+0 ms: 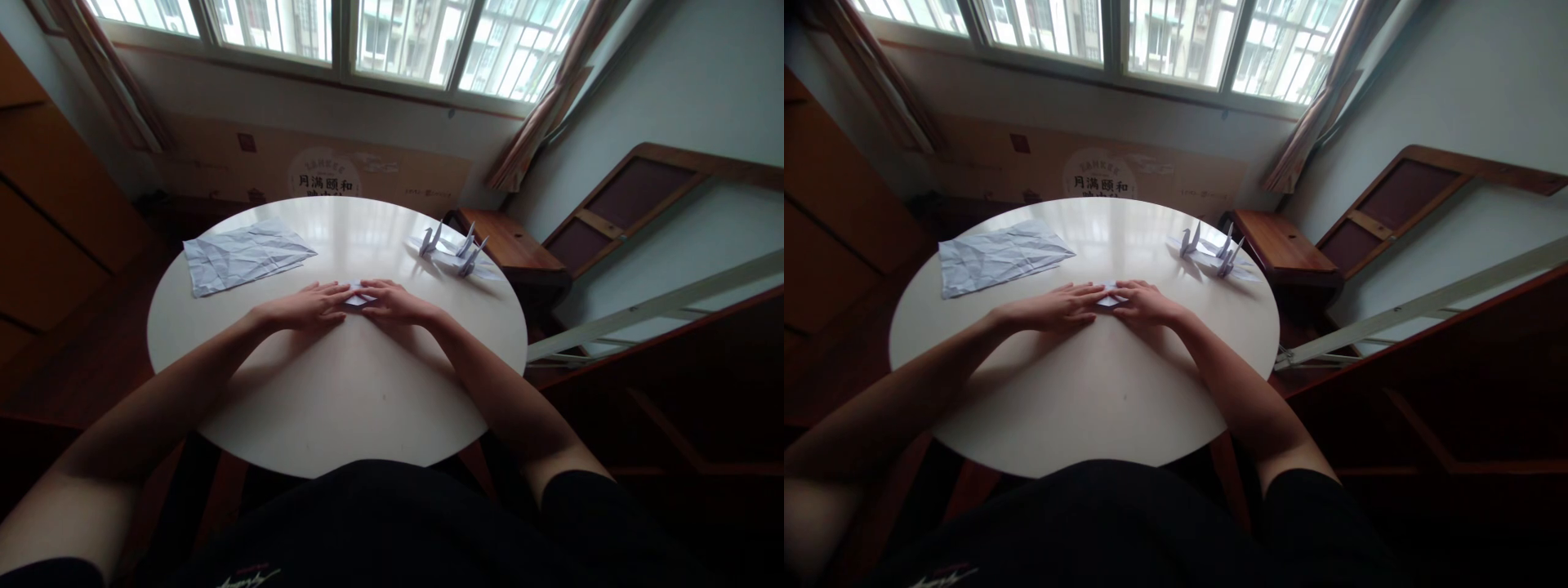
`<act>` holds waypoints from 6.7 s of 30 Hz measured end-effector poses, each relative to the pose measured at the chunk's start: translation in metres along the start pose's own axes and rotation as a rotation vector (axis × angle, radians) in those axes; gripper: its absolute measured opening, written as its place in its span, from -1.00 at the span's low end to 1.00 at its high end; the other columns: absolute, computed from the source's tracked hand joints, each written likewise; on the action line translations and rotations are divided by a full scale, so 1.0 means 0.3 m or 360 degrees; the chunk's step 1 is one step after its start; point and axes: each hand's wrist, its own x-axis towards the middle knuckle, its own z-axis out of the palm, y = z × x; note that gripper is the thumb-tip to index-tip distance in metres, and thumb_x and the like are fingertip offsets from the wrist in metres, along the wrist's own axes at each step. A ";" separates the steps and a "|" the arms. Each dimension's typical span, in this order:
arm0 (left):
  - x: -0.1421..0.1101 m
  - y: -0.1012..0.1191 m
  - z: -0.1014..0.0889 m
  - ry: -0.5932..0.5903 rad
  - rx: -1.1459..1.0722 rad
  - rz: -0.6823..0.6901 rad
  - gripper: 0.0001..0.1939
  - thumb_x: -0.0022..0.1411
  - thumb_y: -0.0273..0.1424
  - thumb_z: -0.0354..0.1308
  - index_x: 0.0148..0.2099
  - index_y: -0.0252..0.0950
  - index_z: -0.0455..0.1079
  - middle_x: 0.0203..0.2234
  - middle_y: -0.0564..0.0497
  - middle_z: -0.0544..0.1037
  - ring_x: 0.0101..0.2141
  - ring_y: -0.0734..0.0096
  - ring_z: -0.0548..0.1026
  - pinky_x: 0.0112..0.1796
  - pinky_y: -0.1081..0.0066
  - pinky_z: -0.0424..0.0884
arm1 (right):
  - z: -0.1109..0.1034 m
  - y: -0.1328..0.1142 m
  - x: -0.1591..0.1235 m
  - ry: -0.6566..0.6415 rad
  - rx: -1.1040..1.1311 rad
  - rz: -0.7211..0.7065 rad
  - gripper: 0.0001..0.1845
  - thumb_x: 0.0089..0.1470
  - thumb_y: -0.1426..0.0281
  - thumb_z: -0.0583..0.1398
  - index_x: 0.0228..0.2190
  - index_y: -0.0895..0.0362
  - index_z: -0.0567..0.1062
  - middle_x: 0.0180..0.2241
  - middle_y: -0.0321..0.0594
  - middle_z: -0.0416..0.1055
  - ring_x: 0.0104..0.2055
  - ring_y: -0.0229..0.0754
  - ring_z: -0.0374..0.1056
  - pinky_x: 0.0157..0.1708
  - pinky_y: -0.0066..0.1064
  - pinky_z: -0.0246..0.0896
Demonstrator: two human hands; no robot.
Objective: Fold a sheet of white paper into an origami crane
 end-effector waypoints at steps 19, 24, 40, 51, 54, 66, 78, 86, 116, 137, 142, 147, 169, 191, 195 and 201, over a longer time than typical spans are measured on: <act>-0.002 0.002 -0.004 -0.0009 0.0013 -0.0003 -0.32 0.55 -0.15 -0.07 0.55 -0.15 -0.19 0.47 -0.16 -0.07 0.44 0.02 -0.08 0.34 0.04 -0.09 | 0.003 0.006 0.001 -0.0009 -0.0027 -0.0009 -0.40 0.28 0.17 0.21 0.27 0.06 0.38 0.34 0.08 0.23 0.41 0.18 0.10 0.34 0.07 0.05; -0.002 0.001 -0.002 -0.0019 0.0015 -0.0012 -0.32 0.55 -0.15 -0.07 0.55 -0.14 -0.20 0.47 -0.16 -0.08 0.44 0.03 -0.10 0.34 0.01 -0.09 | 0.007 0.013 0.003 0.0005 -0.0019 -0.0023 -0.41 0.27 0.18 0.22 0.28 0.04 0.38 0.34 0.05 0.24 0.41 0.16 0.10 0.34 0.06 0.05; -0.006 0.004 -0.006 -0.0005 -0.0015 -0.0005 -0.33 0.54 -0.14 -0.08 0.55 -0.13 -0.17 0.47 -0.15 -0.06 0.44 0.02 -0.09 0.34 0.01 -0.09 | 0.007 0.012 0.001 0.0012 -0.0016 -0.0042 -0.41 0.28 0.18 0.21 0.28 0.03 0.37 0.34 0.04 0.24 0.40 0.15 0.12 0.33 0.07 0.05; -0.007 0.006 -0.007 0.0012 -0.0009 0.0003 -0.34 0.54 -0.16 -0.06 0.55 -0.13 -0.15 0.47 -0.17 -0.05 0.44 0.00 -0.07 0.34 -0.02 -0.08 | -0.003 -0.005 -0.002 -0.0014 -0.0048 -0.0010 -0.40 0.28 0.18 0.20 0.28 0.07 0.37 0.34 0.07 0.23 0.40 0.16 0.11 0.33 0.05 0.05; -0.007 0.006 -0.007 0.0009 -0.0012 -0.0004 -0.34 0.54 -0.15 -0.05 0.55 -0.12 -0.15 0.47 -0.15 -0.05 0.44 0.01 -0.07 0.34 0.00 -0.08 | -0.002 -0.004 -0.002 -0.0013 -0.0048 -0.0007 -0.40 0.28 0.19 0.20 0.28 0.07 0.37 0.34 0.07 0.23 0.41 0.15 0.11 0.34 0.03 0.05; -0.003 -0.006 0.002 0.0012 -0.0004 0.0018 -0.33 0.55 -0.12 -0.08 0.55 -0.11 -0.18 0.47 -0.15 -0.06 0.44 0.03 -0.08 0.34 0.03 -0.08 | -0.001 -0.001 -0.005 0.0024 -0.0006 -0.0013 -0.42 0.27 0.17 0.22 0.26 0.02 0.39 0.33 0.01 0.26 0.40 0.13 0.12 0.33 0.03 0.06; -0.007 -0.006 0.000 0.0019 0.0014 0.0033 -0.33 0.55 -0.11 -0.10 0.55 -0.11 -0.21 0.47 -0.15 -0.06 0.44 0.04 -0.07 0.34 0.05 -0.08 | 0.000 -0.004 0.000 0.0019 -0.0014 -0.0015 -0.42 0.27 0.19 0.22 0.26 0.04 0.40 0.33 0.05 0.25 0.40 0.15 0.13 0.33 0.07 0.06; -0.005 0.004 -0.005 -0.0002 0.0023 -0.0006 -0.33 0.55 -0.14 -0.07 0.55 -0.10 -0.19 0.47 -0.14 -0.05 0.44 0.05 -0.07 0.34 0.05 -0.09 | -0.004 -0.007 -0.004 0.0000 -0.0012 0.0005 -0.42 0.27 0.17 0.21 0.26 0.05 0.39 0.34 0.06 0.24 0.40 0.18 0.11 0.32 0.09 0.06; 0.000 -0.014 0.007 0.0017 0.0029 0.0020 -0.31 0.55 -0.12 -0.07 0.56 -0.10 -0.23 0.47 -0.14 -0.06 0.44 0.07 -0.07 0.34 0.11 -0.09 | -0.002 -0.002 -0.002 -0.0017 -0.0061 -0.0003 -0.42 0.29 0.17 0.20 0.27 0.05 0.38 0.34 0.04 0.24 0.41 0.15 0.10 0.34 0.04 0.05; -0.006 0.000 -0.002 -0.0037 0.0032 -0.0031 -0.31 0.55 -0.12 -0.07 0.56 -0.11 -0.22 0.47 -0.13 -0.08 0.44 0.04 -0.07 0.34 0.09 -0.09 | 0.009 0.012 0.001 0.0012 -0.0032 -0.0008 -0.41 0.27 0.10 0.20 0.25 0.04 0.41 0.33 0.05 0.24 0.40 0.17 0.11 0.33 0.09 0.07; -0.007 -0.002 0.000 -0.0004 0.0013 0.0005 -0.31 0.54 -0.12 -0.06 0.55 -0.12 -0.21 0.47 -0.13 -0.08 0.44 0.06 -0.07 0.34 0.11 -0.09 | 0.017 0.023 0.002 0.0035 -0.0034 -0.0047 -0.40 0.28 0.09 0.19 0.25 0.04 0.41 0.33 0.04 0.25 0.39 0.17 0.12 0.33 0.10 0.08; -0.009 0.002 -0.004 -0.0025 0.0024 -0.0014 -0.31 0.53 -0.15 -0.05 0.55 -0.14 -0.18 0.47 -0.14 -0.08 0.44 0.09 -0.08 0.34 0.12 -0.08 | 0.018 0.021 0.003 0.0027 -0.0031 -0.0029 -0.40 0.28 0.08 0.18 0.26 0.03 0.40 0.34 0.04 0.24 0.41 0.17 0.10 0.33 0.10 0.06; -0.010 -0.006 0.000 0.0014 0.0032 0.0035 -0.31 0.54 -0.11 -0.07 0.55 -0.14 -0.19 0.47 -0.11 -0.06 0.44 0.05 -0.07 0.36 0.11 -0.08 | 0.000 -0.006 -0.001 0.0003 -0.0053 -0.0014 -0.44 0.29 0.12 0.19 0.24 0.05 0.42 0.32 0.04 0.27 0.39 0.13 0.13 0.33 0.01 0.08; -0.014 0.004 -0.008 -0.0016 0.0030 0.0029 -0.31 0.55 -0.14 -0.08 0.56 -0.14 -0.21 0.47 -0.12 -0.08 0.44 0.02 -0.08 0.35 0.10 -0.07 | 0.004 -0.013 -0.001 -0.0002 -0.0089 0.0019 -0.44 0.30 0.16 0.18 0.25 0.08 0.40 0.33 0.07 0.25 0.39 0.17 0.13 0.31 0.05 0.09; -0.014 -0.001 -0.007 0.0004 0.0030 0.0050 -0.31 0.55 -0.13 -0.08 0.56 -0.09 -0.24 0.48 -0.08 -0.09 0.44 0.05 -0.08 0.35 0.12 -0.07 | 0.004 -0.009 -0.001 0.0009 -0.0079 -0.0012 -0.45 0.29 0.16 0.18 0.24 0.04 0.41 0.32 0.03 0.27 0.39 0.15 0.14 0.31 0.05 0.10; -0.015 0.003 -0.011 -0.0035 0.0024 0.0022 -0.31 0.55 -0.12 -0.10 0.56 -0.12 -0.24 0.48 -0.12 -0.09 0.45 0.04 -0.11 0.35 0.08 -0.09 | -0.002 -0.013 -0.004 -0.0009 -0.0075 -0.0011 -0.44 0.30 0.17 0.18 0.26 0.05 0.39 0.33 0.03 0.25 0.39 0.15 0.13 0.33 0.05 0.07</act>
